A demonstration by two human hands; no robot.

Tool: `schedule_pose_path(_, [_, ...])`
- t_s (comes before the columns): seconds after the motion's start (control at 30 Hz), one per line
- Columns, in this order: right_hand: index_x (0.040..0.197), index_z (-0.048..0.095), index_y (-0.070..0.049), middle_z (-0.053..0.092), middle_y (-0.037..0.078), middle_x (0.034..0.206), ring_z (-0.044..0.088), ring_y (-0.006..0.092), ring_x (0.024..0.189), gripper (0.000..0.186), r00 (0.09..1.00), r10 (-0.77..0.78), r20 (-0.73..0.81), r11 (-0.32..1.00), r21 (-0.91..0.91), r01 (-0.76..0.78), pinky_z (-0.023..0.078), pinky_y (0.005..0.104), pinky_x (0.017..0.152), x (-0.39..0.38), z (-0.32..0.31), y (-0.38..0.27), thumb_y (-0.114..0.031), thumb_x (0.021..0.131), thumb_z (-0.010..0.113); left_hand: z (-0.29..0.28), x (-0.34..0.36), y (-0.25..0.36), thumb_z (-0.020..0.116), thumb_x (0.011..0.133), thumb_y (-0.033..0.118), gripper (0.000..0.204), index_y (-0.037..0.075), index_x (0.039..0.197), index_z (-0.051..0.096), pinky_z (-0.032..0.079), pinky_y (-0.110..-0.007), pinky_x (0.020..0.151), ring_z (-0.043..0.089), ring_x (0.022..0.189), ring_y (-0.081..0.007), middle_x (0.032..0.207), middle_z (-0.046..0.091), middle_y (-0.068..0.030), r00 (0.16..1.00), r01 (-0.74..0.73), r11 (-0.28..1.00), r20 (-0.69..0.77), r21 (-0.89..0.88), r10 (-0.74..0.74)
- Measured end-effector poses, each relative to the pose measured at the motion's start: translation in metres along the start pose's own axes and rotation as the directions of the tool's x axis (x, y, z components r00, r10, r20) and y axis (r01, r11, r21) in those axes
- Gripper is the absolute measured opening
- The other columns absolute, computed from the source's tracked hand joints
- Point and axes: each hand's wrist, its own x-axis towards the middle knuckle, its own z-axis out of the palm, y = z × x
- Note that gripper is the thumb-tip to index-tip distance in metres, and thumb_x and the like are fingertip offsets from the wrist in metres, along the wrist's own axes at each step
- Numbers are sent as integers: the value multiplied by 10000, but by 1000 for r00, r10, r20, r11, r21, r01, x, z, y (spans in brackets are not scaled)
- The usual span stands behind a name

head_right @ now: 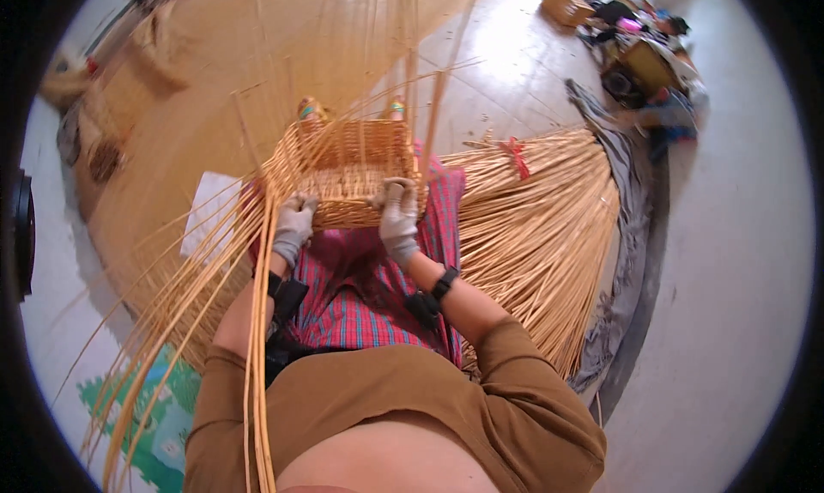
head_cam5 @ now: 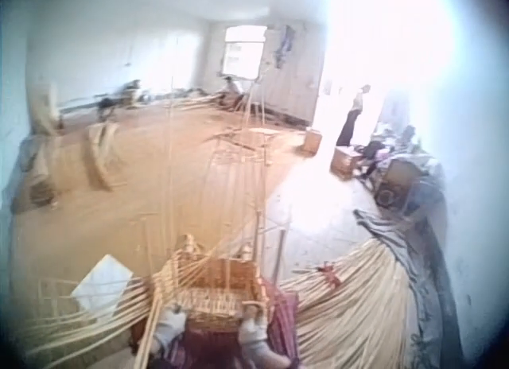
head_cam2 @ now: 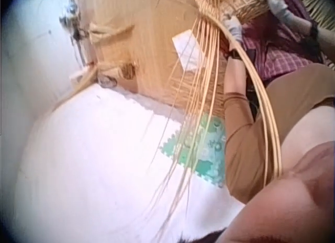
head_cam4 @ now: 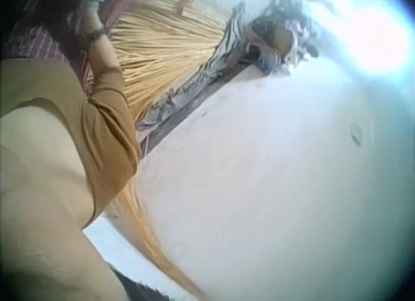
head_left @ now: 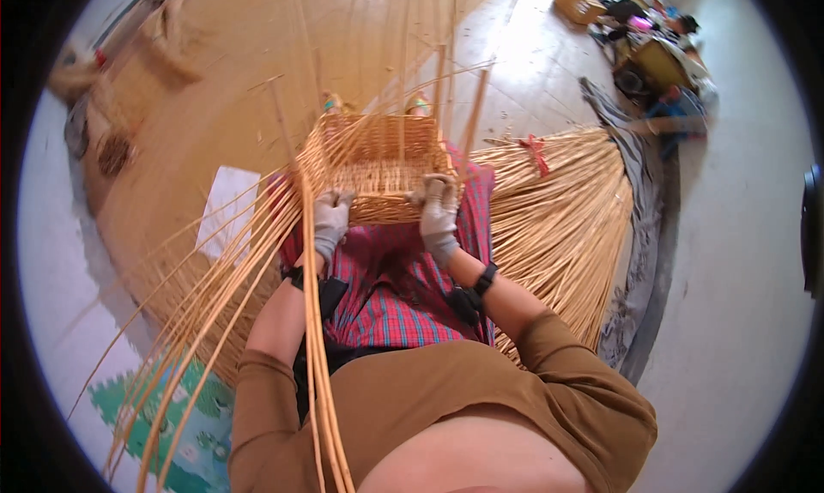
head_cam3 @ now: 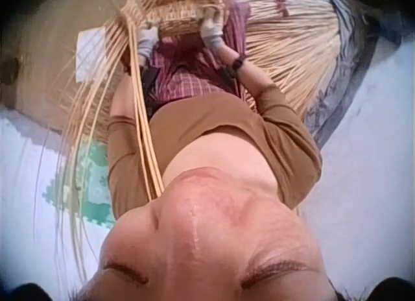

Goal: Weaving a square basket from long wooden/reed strips, including measuring and trimming.

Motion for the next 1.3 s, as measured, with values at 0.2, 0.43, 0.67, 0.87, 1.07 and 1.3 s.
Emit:
schedule_pose_path(0.2, [1089, 550, -82, 483, 17, 738, 500, 135, 619, 211, 991, 124, -57, 963, 249, -106, 599, 440, 774, 0, -8, 9, -277, 1127, 480, 9, -7, 26, 715, 1002, 337, 267, 145, 1000, 529, 441, -332, 316, 609, 428, -196, 618, 626, -63, 987, 158, 869, 67, -469, -143])
schedule_pose_path(0.43, [1124, 567, -64, 638, 58, 802, 659, 178, 738, 172, 979, 194, 67, 914, 350, -205, 620, 417, 822, 2, -17, -13, -233, 1095, 560, 15, -6, 38, 749, 983, 237, 242, 103, 995, 548, 440, -354, 330, 531, 346, -180, 568, 589, -78, 975, 208, 959, -38, -190, -219])
schedule_pose_path(0.67, [1230, 525, -125, 737, 113, 1055, 736, 203, 922, 221, 968, 217, -127, 969, 146, -198, 603, 287, 733, -15, -61, -33, -210, 1058, 635, 32, -8, 68, 648, 1040, 275, 430, 1, 1357, 549, 593, -376, 597, 723, 611, -250, 799, 734, -181, 854, -507, 829, 9, 236, 520])
schedule_pose_path(0.87, [1355, 490, -126, 715, 179, 1213, 746, 287, 973, 399, 982, 11, 186, 770, -628, 110, 586, 346, 779, 55, -7, -52, -46, 979, 598, 50, -7, 71, 556, 1061, 478, 480, 15, 1141, 652, 556, -344, 514, 697, 526, -227, 707, 728, -153, 937, 103, 968, 305, 227, -171])
schedule_pose_path(1.07, [1660, 226, -300, 340, 269, 1635, 471, 389, 1432, 944, 939, 91, 331, 227, -925, 304, 477, 441, 1071, 130, 96, -60, 43, 855, 580, 63, -16, 71, 519, 1076, 489, 508, 2, 1000, 643, 535, -354, 456, 697, 523, -210, 655, 689, -135, 966, 129, 975, 198, 181, -164])
schedule_pose_path(1.3, [1376, 477, -100, 685, 63, 996, 730, 199, 800, 309, 993, 70, -98, 987, -136, -83, 559, 293, 656, 36, -70, -63, -230, 1098, 516, 53, -2, 66, 592, 1064, 300, 273, 34, 1125, 608, 536, -348, 466, 687, 562, -206, 690, 651, -99, 927, 144, 973, 318, 180, -196])
